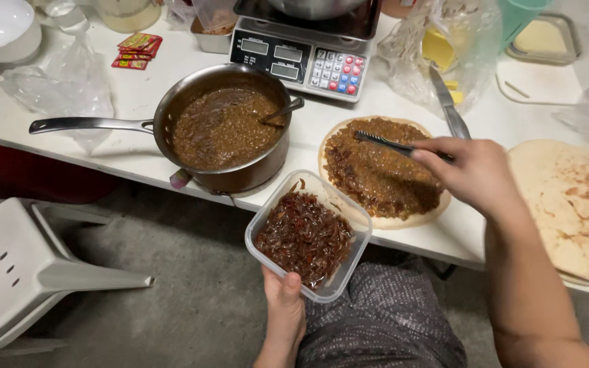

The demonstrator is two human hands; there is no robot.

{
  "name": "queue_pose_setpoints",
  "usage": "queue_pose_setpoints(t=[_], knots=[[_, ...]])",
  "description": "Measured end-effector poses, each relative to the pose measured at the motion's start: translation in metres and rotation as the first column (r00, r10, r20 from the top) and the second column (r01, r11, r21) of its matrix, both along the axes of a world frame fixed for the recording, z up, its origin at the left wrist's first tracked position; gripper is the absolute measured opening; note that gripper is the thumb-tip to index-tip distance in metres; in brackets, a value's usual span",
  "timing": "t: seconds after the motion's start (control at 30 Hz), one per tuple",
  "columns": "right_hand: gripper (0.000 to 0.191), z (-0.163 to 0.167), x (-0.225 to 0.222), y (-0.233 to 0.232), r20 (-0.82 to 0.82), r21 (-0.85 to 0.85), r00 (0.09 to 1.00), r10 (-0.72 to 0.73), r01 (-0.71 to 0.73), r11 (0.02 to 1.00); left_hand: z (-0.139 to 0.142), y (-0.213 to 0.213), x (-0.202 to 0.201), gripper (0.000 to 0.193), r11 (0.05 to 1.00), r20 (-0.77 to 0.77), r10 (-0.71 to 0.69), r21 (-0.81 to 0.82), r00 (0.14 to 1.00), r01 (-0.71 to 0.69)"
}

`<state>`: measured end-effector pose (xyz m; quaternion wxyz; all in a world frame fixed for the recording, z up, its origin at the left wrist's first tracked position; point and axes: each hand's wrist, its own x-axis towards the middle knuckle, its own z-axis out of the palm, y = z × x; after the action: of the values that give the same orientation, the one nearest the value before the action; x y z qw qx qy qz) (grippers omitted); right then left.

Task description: The person spreads a thick brown sauce over a round flatbread using a spoon, then uses tongs to place caramelized onions from a plastic container onto the sauce. The work continues on a single flatbread throughout the clip.

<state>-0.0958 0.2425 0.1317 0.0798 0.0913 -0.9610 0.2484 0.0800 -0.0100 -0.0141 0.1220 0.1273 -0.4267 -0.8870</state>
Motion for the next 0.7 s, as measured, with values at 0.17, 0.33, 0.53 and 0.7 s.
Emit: queue_pose_setpoints(t=[0.17, 0.33, 0.53, 0.7], knots=[[0.033, -0.036, -0.054, -0.017, 0.178, 0.110, 0.977, -0.117, 0.098, 0.989, 0.002, -0.001, -0.001, 0.112, 1.000, -0.050, -0.005, 0.019, 0.999, 0.006], [0.033, -0.053, -0.071, -0.021, 0.134, 0.103, 0.991, -0.009, -0.005, 0.995, 0.000, -0.002, -0.005, 0.111, 0.999, -0.029, -0.007, 0.050, 1.000, 0.009], [0.034, -0.047, -0.069, -0.017, 0.155, 0.162, 0.986, -0.063, 0.037, 0.986, -0.004, -0.003, -0.007, 0.112, 0.999, -0.001, -0.009, 0.052, 1.000, 0.009], [0.033, -0.040, -0.063, -0.019, 0.152, 0.132, 0.985, -0.087, 0.067, 0.989, -0.004, -0.002, -0.006, 0.117, 0.998, 0.028, -0.018, 0.053, 0.999, 0.017]])
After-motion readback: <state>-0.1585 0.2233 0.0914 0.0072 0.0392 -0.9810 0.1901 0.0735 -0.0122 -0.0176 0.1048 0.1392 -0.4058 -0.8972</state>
